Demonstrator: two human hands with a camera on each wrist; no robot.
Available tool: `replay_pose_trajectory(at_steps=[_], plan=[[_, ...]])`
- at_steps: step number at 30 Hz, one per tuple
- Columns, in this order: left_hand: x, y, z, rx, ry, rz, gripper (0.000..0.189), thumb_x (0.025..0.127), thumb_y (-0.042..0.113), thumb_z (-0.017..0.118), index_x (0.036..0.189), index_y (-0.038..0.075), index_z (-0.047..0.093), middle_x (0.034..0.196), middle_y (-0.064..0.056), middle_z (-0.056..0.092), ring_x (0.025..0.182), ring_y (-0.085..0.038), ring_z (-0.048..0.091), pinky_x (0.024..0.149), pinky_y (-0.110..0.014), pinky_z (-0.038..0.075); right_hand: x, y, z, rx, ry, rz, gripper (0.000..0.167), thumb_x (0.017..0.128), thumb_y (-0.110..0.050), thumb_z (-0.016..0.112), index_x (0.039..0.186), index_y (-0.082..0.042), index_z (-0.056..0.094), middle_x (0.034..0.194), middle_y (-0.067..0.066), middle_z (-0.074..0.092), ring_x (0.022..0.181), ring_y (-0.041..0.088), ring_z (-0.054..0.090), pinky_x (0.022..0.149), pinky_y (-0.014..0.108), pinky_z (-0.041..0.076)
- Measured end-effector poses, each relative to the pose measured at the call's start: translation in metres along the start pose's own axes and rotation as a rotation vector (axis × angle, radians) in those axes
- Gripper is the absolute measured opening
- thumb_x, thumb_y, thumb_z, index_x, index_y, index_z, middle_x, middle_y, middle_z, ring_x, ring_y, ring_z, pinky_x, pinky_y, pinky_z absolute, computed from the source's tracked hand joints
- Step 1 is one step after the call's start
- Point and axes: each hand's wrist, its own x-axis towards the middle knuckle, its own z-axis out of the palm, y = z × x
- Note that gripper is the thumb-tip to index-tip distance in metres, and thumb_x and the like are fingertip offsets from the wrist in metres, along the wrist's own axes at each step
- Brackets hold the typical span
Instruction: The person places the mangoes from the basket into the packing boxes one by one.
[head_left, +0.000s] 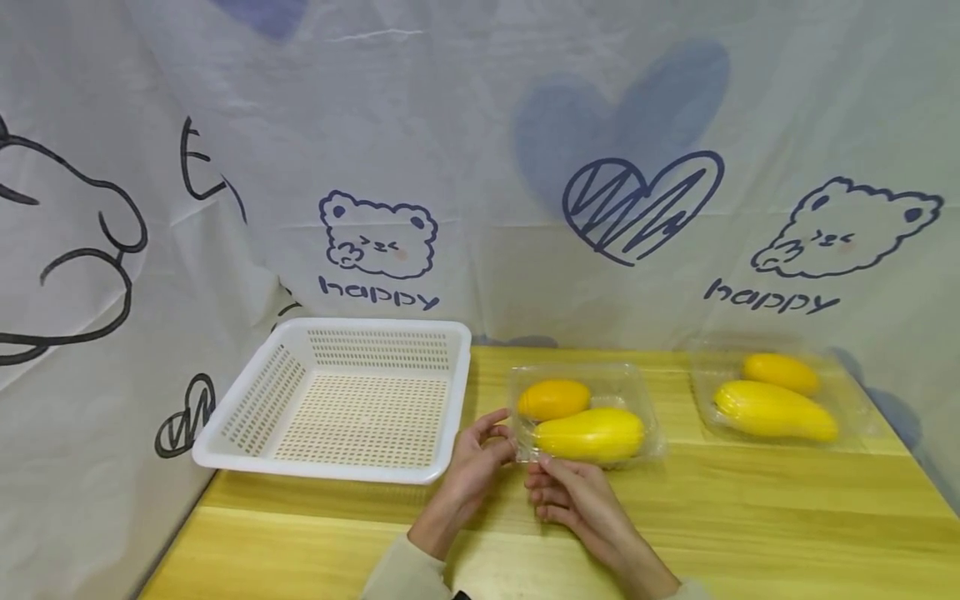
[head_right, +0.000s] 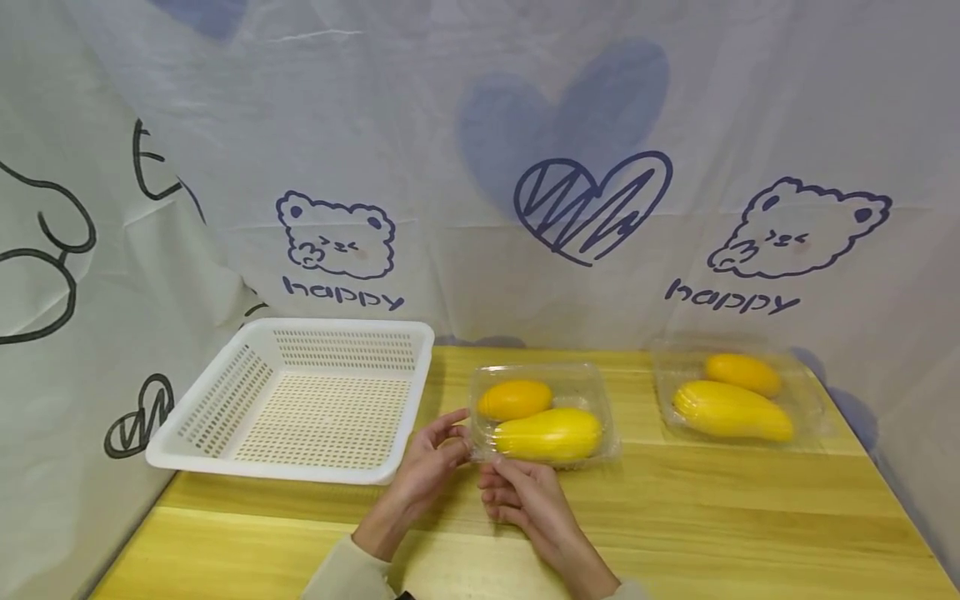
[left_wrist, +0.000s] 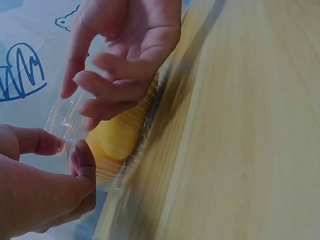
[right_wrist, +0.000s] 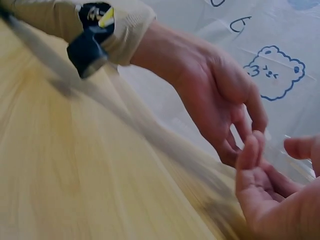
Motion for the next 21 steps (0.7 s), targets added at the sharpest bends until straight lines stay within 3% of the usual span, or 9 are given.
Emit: replay_pose_trajectory(at_steps=[4,13,21], plan=[[0.000,-0.001,0.000,0.007,0.006,-0.004,0.067,0.080,-0.008,0.062,0.145,-0.012,0.046,0.108,-0.014,0.056,0.085,-0.015,0.056,0.078,-0.025,0.052,0.003,0.004,0.007,0.063,0.073,-0.022,0.037,0.101,-0.027,0.066,0.114,0.008,0.069,0.094,0.007,0.074,0.079,0.012,0.068,0.071,0.025,0.058],[0.001,-0.002,0.000,0.000,0.010,-0.015,0.067,0.080,-0.009,0.061,0.145,-0.011,0.047,0.107,-0.013,0.056,0.083,-0.014,0.056,0.076,-0.024,0.051,0.009,0.012,0.014,0.045,0.210,-0.072,0.032,0.099,-0.023,0.070,0.110,0.006,0.073,0.087,0.006,0.074,0.072,0.011,0.066,0.064,0.024,0.056],[0.001,-0.002,-0.001,-0.003,0.015,-0.009,0.065,0.081,-0.012,0.061,0.145,-0.012,0.047,0.105,-0.014,0.057,0.080,-0.013,0.056,0.072,-0.023,0.053,0.011,0.015,0.018,0.017,0.252,-0.092,0.027,0.099,-0.021,0.069,0.106,0.005,0.074,0.086,0.006,0.074,0.072,0.011,0.066,0.064,0.024,0.056]])
